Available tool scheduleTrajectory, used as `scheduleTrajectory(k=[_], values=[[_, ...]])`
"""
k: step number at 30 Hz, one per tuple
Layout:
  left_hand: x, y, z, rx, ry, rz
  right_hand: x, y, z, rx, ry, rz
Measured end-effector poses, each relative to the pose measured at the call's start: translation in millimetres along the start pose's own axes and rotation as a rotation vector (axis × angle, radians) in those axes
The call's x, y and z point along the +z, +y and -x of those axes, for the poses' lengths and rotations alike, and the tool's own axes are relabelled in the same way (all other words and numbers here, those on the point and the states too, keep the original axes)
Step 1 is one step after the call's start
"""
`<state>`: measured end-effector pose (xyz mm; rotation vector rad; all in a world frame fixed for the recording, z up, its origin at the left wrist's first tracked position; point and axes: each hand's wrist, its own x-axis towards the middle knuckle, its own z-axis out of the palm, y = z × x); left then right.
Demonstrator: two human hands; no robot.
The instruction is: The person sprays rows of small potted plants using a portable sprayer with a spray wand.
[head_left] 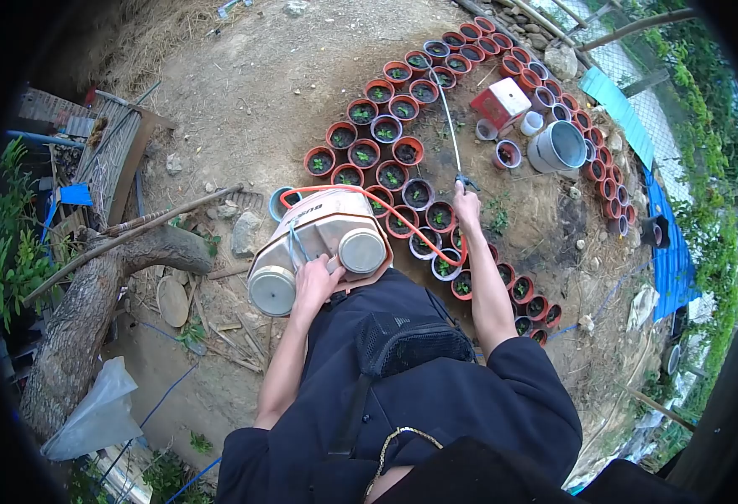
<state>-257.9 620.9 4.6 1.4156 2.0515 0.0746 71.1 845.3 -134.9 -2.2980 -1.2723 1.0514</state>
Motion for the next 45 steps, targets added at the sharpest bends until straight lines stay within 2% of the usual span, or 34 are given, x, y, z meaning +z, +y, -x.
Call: scheduleTrajectory(k=[23, 29, 35, 38, 40, 45], values=[[-0.3, -3.7, -1.8, 0.020, 0.009, -0.003, -5.4, -0.4, 1.4, -0.017, 0.007, -0.015], [-1.2, -4.6, -4.3, 0.013, 0.005, -0.007, -9.3, -0.2, -1.8, 0.019, -0.062, -0.073], [-1.9, -5.0, -4.6, 0.010, 0.005, -0.004, -1.8, -3.4, 3.0, -0.042, 0.032, -0.011], [-2.3, -4.9, -4.3, 0.002, -0.005, 0.002, -0.7, -4.1, 5.0, -0.042, 0.045, -0.035], [-1.7, -5.3, -4.4, 0.005, 0.004, 0.002, -11.0, -10.8, 16.3, 0.022, -0.024, -0.135], [-1.5, -4.6, -5.1, 0.002, 0.005, 0.011, -13.2, 22.9, 13.7, 0.031, -0.022, -0.137]])
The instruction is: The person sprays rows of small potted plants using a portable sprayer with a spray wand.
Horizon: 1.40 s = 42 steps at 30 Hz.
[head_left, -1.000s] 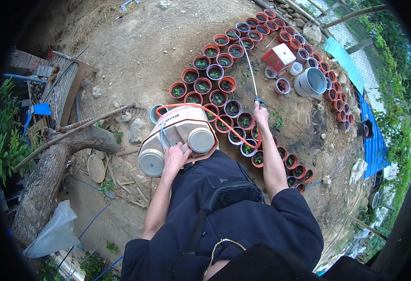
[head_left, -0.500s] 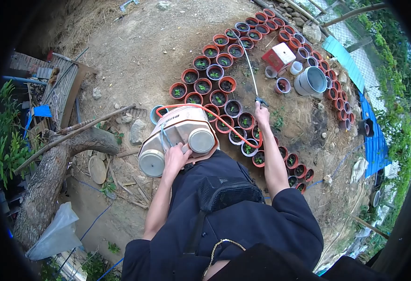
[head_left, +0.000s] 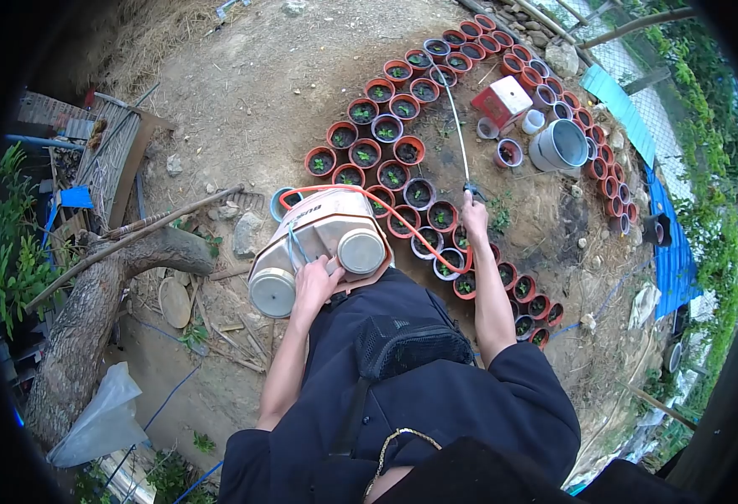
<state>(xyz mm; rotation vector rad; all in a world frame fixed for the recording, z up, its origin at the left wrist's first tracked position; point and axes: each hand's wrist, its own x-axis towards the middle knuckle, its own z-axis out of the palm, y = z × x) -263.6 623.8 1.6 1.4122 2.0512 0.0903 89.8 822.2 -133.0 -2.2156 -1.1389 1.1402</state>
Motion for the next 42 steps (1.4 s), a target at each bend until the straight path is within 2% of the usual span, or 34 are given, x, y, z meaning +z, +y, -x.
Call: scheduleTrajectory(k=[2, 5, 11, 13, 15, 18, 22, 28, 37, 42], values=[[-0.2, -1.6, 0.6, -0.003, 0.000, 0.005, -2.4, 13.5, 7.1, 0.002, 0.011, 0.014], [-1.3, 0.4, -0.1, 0.008, 0.006, 0.010, -5.9, 38.5, 16.8, -0.125, 0.156, 0.109], [-4.2, 3.3, -2.7, 0.011, -0.007, -0.011, -25.7, 34.5, 58.7, -0.081, 0.130, 0.095], [-6.0, 4.4, -4.5, -0.004, -0.072, -0.012, -31.8, 26.8, 72.0, -0.072, 0.135, 0.096], [-4.5, 4.3, -6.4, 0.007, -0.071, -0.024, -37.5, 20.8, 83.1, 0.008, 0.072, 0.062], [-2.9, 5.5, -7.3, 0.019, -0.076, -0.041, -30.9, 44.3, 77.9, -0.038, 0.150, 0.117], [-1.4, 9.3, -6.6, 0.035, -0.030, -0.036, -30.4, 63.6, 77.3, -0.029, 0.153, 0.115], [-0.3, 8.4, -8.3, 0.042, -0.046, -0.045, -29.6, 69.4, 91.7, -0.019, 0.120, 0.061], [1.7, 9.6, -8.4, 0.060, -0.029, -0.045, -26.9, 82.6, 95.3, -0.098, 0.187, 0.063], [1.6, 10.6, -7.8, 0.053, -0.042, -0.048, -29.2, 89.6, 94.5, -0.058, 0.126, -0.018]])
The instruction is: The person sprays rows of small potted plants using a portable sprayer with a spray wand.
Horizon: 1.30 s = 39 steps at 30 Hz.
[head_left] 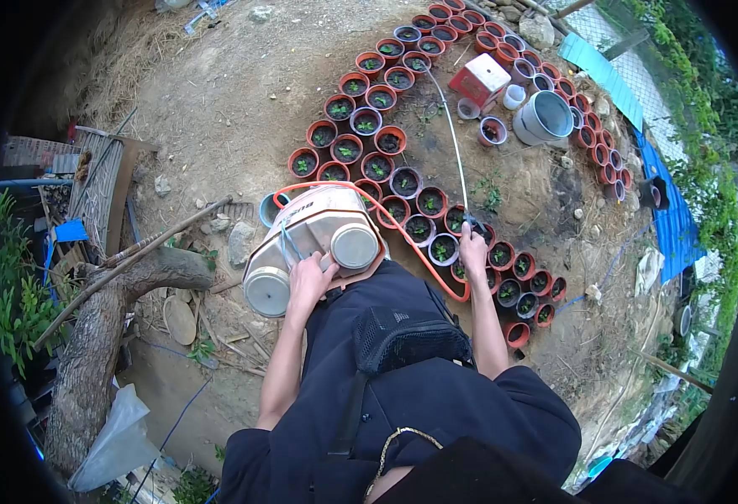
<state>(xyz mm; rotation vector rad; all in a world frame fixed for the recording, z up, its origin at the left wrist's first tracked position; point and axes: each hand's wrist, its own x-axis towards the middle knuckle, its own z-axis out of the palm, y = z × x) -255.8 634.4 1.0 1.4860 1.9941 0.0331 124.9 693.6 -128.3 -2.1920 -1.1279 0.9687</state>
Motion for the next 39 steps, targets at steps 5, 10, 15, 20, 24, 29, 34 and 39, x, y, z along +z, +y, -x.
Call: scheduleTrajectory(k=[5, 10, 15, 20, 24, 29, 34, 39], values=[[-0.5, -1.1, -0.3, -0.015, -0.033, 0.015, 4.5, -2.7, -2.1, -0.010, 0.005, 0.016], [3.0, -1.8, 1.1, 0.000, 0.009, 0.001, 7.6, -13.2, -7.0, -0.011, 0.018, 0.036], [2.8, 0.0, 2.9, 0.005, 0.023, 0.002, 6.9, -14.3, -9.5, -0.005, 0.019, 0.039], [-2.4, 2.6, 3.4, -0.027, -0.041, 0.014, 6.5, -10.5, -13.5, 0.018, -0.004, 0.018], [0.5, 2.1, 3.7, -0.006, -0.008, -0.003, 6.4, -11.2, -13.2, 0.016, 0.007, 0.032], [3.1, 1.7, 3.3, 0.014, 0.022, -0.015, 10.9, -12.7, -18.1, 0.006, 0.032, 0.059], [1.3, 3.1, 3.1, 0.022, 0.019, -0.001, -0.1, -38.8, -12.6, 0.109, -0.034, -0.005], [0.7, 3.1, 1.3, 0.017, -0.002, -0.006, 7.8, -33.1, -29.4, 0.030, 0.033, 0.052]])
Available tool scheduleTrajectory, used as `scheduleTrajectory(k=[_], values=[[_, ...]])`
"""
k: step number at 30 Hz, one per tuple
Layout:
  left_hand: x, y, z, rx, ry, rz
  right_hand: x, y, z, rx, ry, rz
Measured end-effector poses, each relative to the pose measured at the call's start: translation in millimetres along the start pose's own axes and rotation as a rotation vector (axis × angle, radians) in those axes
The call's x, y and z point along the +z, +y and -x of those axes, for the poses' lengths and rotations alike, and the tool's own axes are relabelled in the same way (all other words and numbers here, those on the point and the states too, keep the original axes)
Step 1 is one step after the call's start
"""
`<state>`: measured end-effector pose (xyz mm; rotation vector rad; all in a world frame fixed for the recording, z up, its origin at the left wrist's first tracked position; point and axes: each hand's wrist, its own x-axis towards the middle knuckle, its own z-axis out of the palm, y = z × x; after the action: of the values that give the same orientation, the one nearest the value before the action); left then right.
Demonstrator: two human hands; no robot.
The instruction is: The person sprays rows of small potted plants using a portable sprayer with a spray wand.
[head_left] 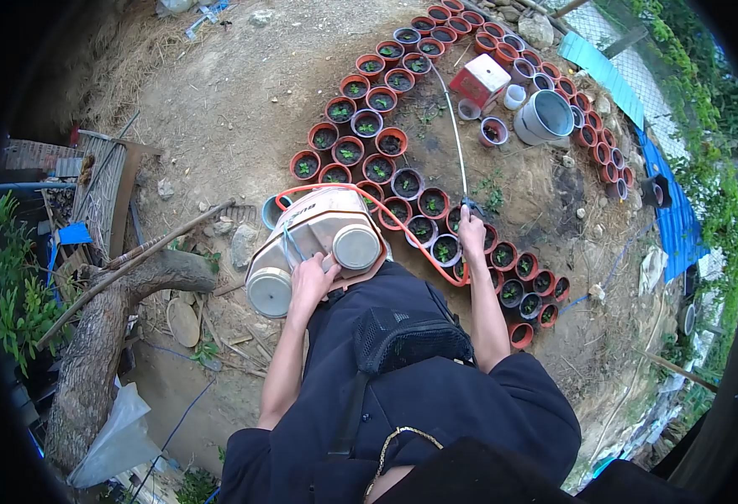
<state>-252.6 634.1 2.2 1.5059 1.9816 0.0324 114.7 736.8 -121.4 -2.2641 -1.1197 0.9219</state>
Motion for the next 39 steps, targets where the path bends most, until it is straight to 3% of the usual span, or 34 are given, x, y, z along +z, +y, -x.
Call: scheduleTrajectory(k=[18, 26, 31, 39], values=[[-4.3, -2.1, -2.2, -0.043, -0.049, 0.023, -17.6, -32.5, 7.4, 0.088, -0.119, -0.038], [-5.0, -4.9, -3.6, -0.044, -0.043, 0.015, -9.8, -31.9, 0.9, 0.041, -0.077, -0.008], [-2.9, -7.9, -3.6, -0.020, -0.020, 0.011, 20.7, 11.1, -35.4, -0.020, -0.012, 0.008], [-8.0, -4.9, -1.2, -0.038, -0.024, 0.038, 10.0, -0.6, -30.4, -0.031, -0.014, -0.016]])
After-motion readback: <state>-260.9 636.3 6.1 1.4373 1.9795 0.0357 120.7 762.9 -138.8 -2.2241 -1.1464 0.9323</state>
